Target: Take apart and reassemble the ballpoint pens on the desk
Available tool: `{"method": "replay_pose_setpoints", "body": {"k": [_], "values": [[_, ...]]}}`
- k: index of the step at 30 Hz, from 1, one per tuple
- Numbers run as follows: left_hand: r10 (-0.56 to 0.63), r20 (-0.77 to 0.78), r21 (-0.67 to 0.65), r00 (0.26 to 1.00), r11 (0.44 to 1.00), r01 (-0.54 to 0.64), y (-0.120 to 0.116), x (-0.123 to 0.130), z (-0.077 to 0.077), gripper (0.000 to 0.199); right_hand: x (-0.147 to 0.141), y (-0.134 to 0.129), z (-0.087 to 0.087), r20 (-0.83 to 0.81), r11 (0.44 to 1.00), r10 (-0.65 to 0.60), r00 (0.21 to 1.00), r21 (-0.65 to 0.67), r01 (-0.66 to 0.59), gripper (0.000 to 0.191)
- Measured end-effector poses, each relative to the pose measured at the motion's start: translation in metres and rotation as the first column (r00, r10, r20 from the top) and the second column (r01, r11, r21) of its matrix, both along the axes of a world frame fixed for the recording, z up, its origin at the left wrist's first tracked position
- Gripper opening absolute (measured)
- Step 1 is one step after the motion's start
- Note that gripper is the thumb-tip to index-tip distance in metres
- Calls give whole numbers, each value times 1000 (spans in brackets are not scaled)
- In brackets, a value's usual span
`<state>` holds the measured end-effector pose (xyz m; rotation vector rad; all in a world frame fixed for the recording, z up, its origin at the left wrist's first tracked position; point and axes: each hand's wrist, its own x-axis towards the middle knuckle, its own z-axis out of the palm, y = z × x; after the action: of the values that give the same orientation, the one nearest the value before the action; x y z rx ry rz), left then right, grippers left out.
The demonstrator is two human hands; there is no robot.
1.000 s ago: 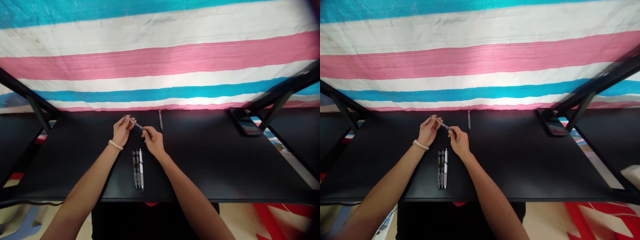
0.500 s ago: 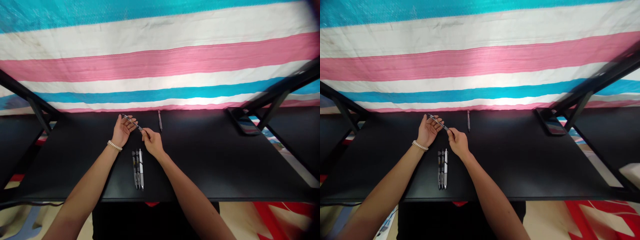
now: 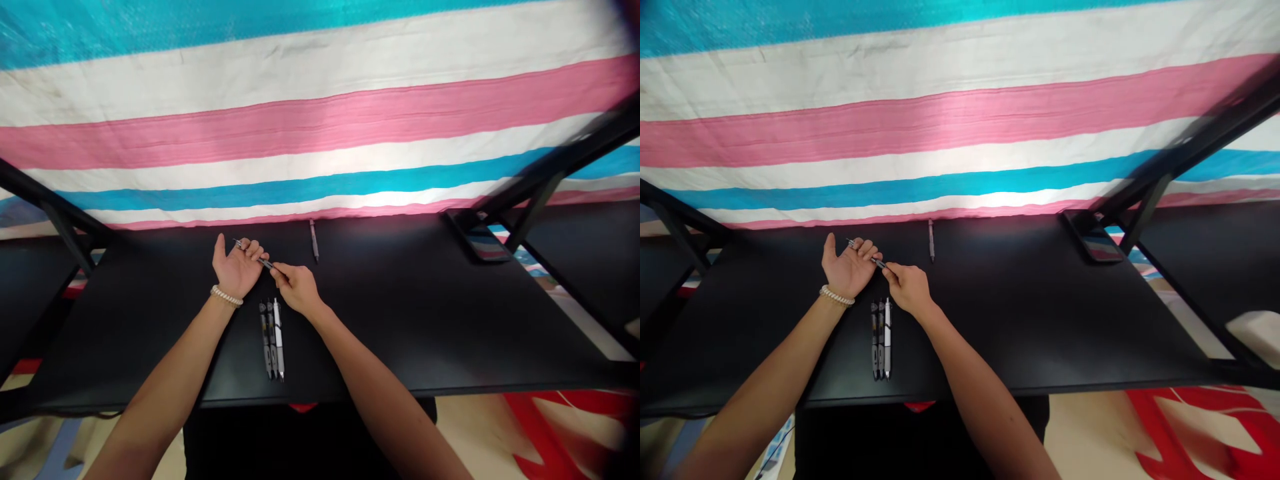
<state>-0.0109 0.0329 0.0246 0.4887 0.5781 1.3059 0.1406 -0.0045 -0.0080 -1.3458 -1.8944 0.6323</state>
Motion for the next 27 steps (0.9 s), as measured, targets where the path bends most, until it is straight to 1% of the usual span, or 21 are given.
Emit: {"method": "replay_pose_setpoints", "body": {"k": [4, 6, 8, 10, 12, 14, 16, 22, 27], "values": [[4, 96, -40, 995, 999, -1, -2, 2, 1, 57, 0, -1, 3, 100, 1000, 13, 995, -21, -11, 24], [10, 135, -43, 991, 999, -4, -2, 2, 1, 56, 0, -1, 5, 109, 999, 25, 994, -45, -21, 23], [38, 161, -44, 986, 999, -31, -1, 1, 0, 53, 0, 0, 5, 52, 997, 23, 998, -71, -19, 23], [77, 182, -45, 980, 997, -70, 2, -1, -1, 51, 1, 2, 3, -71, 996, -16, 997, -89, 9, 26], [115, 204, -47, 972, 993, -107, 5, -5, -3, 49, 2, 4, 1, -207, 994, -75, 975, -99, 56, 30], [143, 228, -60, 963, 989, -132, 9, -9, -5, 47, 2, 6, -1, -292, 991, -112, 950, -103, 85, 34], [163, 254, -79, 953, 986, -148, 13, -14, -7, 45, 3, 7, -3, -319, 991, -115, 941, -99, 88, 36], [181, 280, -134, 943, 980, -149, 14, -23, -8, 42, 3, 7, -4, -317, 992, -101, 943, -100, 73, 38], [139, 254, -159, 957, 982, -101, 12, -23, -5, 41, 2, 7, -5, -311, 994, -90, 946, -88, 66, 38]]}}
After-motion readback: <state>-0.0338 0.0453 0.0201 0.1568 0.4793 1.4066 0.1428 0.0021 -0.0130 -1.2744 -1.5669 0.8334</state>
